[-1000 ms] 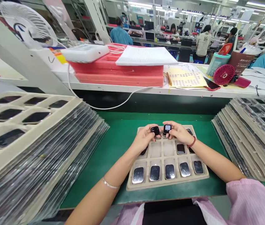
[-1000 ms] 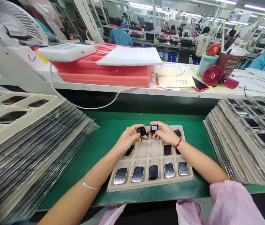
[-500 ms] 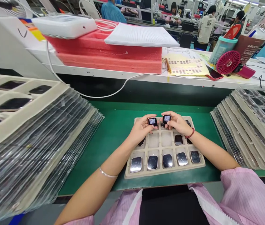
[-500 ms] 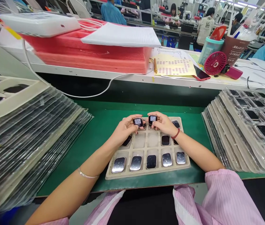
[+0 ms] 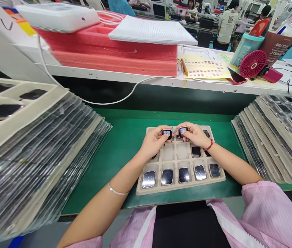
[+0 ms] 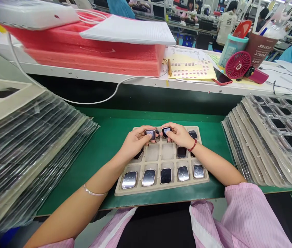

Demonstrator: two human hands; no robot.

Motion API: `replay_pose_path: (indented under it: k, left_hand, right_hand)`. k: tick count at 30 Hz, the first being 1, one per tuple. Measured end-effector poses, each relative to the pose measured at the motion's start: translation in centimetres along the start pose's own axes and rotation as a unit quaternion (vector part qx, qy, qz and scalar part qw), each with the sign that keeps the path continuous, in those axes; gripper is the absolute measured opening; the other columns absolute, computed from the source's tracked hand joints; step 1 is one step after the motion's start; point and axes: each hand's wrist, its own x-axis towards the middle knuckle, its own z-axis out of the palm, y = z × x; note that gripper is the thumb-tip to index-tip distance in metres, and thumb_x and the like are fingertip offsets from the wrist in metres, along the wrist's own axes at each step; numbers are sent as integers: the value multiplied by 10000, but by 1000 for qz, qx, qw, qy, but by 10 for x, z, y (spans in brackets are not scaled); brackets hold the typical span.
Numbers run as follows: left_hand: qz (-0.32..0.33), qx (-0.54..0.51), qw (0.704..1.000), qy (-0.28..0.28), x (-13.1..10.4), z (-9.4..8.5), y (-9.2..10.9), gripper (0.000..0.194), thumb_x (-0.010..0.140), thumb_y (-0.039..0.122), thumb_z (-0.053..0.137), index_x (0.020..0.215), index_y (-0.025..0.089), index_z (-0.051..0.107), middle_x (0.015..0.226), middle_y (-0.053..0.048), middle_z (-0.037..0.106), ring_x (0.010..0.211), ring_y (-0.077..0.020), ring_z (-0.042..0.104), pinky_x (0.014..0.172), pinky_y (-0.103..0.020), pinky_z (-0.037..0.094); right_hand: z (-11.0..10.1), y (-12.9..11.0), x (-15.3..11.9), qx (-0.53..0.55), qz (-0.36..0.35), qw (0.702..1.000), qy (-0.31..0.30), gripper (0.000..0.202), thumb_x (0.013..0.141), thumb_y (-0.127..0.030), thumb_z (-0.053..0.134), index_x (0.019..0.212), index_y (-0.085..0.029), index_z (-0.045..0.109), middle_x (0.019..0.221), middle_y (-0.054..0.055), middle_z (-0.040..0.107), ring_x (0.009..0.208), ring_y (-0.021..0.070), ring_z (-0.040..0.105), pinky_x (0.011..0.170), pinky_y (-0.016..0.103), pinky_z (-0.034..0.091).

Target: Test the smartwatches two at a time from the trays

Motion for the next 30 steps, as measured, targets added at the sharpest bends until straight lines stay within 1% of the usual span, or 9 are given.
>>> replay_pose_path:
  k: [5,10,14,20,22,24,26,28,30]
  left_hand:
    - [10,3,1000,2,-1,2,1,341,783,351,697,1063,161,661,940,-84,741,724,-198,710,635,-312,572]
    - [20,-2,1000,2,-1,3,3,328,773,349,698,1036,158,659,936,-81,744,718,-191,703,629,-306,581]
    - [21,-7,1000,-1,-1,3,3,315,768,333,693,1029,161,656,946,-80,741,735,-192,700,633,-302,581]
    - [28,-14,999,-8,-1,4,0,314,773,328,687,1039,165,658,991,-86,733,859,-224,703,680,-316,588]
    - [29,-17,999,-8,-1,5,-1,326,777,338,688,1048,160,658,1025,-99,729,891,-234,702,700,-327,590]
    - [26,-12,1000,-9,-1,5,-1,343,778,353,694,1058,158,657,1039,-104,728,875,-233,702,690,-325,586]
    - [26,-2,1000,-5,-2,4,-1,345,795,390,685,1049,158,664,1021,-102,730,826,-223,697,651,-309,572]
    - [25,7,1000,2,-2,3,-2,338,831,438,644,1020,159,673,974,-99,734,757,-206,686,602,-291,548]
    - [27,10,1000,5,-1,2,-5,328,850,429,620,1037,164,665,953,-91,731,726,-192,679,612,-292,541]
  right_hand:
    - [1,1,1,-2,-5,1000,-1,297,846,-317,656,1086,-155,592,940,59,713,536,76,557,563,235,501]
    - [1,2,1,-5,-4,1000,0,275,842,-303,649,1071,-160,597,919,47,712,523,71,538,553,229,494]
    - [2,2,1,-10,-2,1000,1,254,833,-249,626,1069,-158,601,936,51,713,525,73,544,563,231,499]
    - [3,4,1,-16,-8,1000,-3,248,837,-224,599,1078,-164,601,926,44,714,535,77,551,576,235,515]
    - [3,5,2,-17,-10,1000,-5,250,839,-241,607,1076,-162,602,928,45,712,544,77,553,577,232,515]
    - [3,5,2,-13,-13,1000,-8,269,841,-280,628,1079,-156,603,920,46,706,551,77,554,575,229,511]
    - [1,5,2,-6,-16,1000,-10,295,868,-354,625,1082,-153,604,905,48,700,544,77,549,543,217,489]
    - [0,5,2,-2,-17,1000,-7,325,914,-437,569,1066,-151,607,882,49,697,517,71,523,492,204,445]
    - [0,6,3,-8,-23,1000,2,330,931,-445,545,1074,-153,599,879,48,695,512,72,508,483,205,430]
